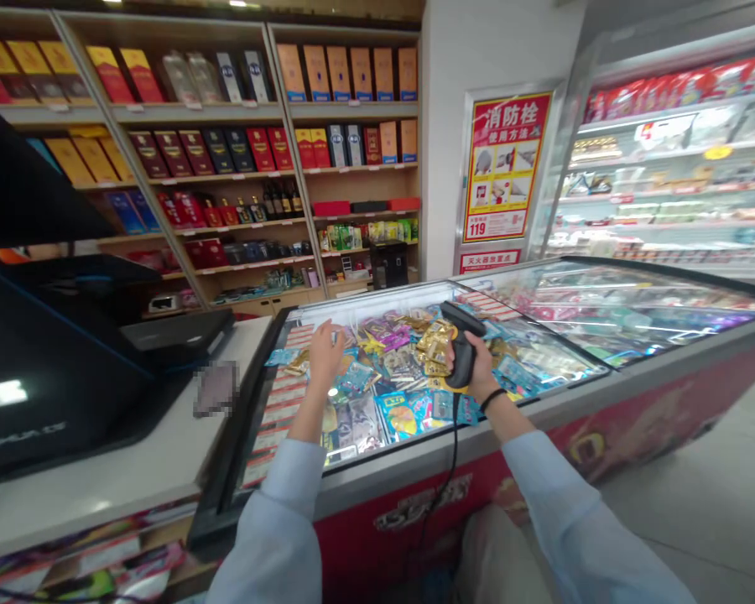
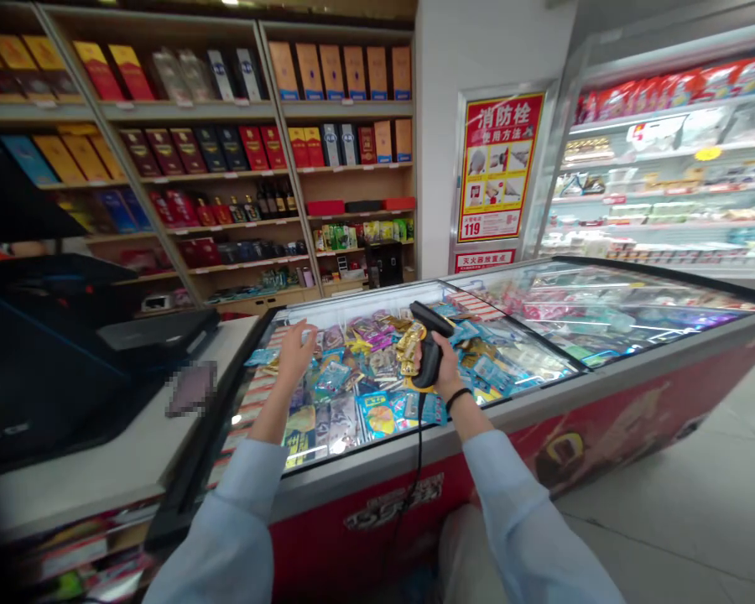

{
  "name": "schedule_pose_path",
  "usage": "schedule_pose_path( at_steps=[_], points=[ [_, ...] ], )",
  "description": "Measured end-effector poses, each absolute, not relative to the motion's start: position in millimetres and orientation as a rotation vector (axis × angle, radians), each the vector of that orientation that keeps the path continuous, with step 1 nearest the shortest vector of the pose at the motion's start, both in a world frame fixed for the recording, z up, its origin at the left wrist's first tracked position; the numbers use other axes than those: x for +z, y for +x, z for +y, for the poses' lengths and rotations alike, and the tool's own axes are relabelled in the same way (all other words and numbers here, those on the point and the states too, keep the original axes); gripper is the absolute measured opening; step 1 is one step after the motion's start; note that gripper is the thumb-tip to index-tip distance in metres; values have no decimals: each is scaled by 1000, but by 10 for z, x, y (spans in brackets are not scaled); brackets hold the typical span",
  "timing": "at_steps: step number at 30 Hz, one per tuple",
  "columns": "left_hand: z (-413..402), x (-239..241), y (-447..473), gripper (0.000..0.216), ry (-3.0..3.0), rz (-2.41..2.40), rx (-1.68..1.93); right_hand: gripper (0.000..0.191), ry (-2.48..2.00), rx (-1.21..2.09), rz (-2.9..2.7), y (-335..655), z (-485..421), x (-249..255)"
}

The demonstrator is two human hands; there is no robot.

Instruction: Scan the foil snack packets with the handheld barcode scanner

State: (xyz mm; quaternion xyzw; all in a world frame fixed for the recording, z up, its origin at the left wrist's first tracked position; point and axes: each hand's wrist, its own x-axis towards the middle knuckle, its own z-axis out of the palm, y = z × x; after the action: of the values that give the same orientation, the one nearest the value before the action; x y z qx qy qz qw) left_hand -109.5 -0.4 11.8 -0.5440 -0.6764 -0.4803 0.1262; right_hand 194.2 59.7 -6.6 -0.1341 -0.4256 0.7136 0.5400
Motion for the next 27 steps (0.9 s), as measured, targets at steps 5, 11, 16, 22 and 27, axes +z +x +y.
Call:
schedule_pose_path(
  at_steps=[5, 11, 16, 22, 27],
  points=[
    [-283, -221, -1862, 20, -1503, -2182, -1286, 34, -409, 1851, -1153, 1209, 445, -247],
    [-357, -534, -2286, 19, -1500, -2314, -1145, 38, -443, 2018, -1223, 572, 463, -400],
    [-231, -664, -2342, 24, -1531, -2334, -995, 38, -440, 2198, -1132, 280, 487, -481],
    [-119, -784, -2272, 29, -1645, -2207, -841, 39, -471, 2268, -1171, 184, 415, -640],
    [-133, -879, -2294, 33, -1638, -2240, -710, 40, -539, 2306, -1182, 175, 385, -687]
  ],
)
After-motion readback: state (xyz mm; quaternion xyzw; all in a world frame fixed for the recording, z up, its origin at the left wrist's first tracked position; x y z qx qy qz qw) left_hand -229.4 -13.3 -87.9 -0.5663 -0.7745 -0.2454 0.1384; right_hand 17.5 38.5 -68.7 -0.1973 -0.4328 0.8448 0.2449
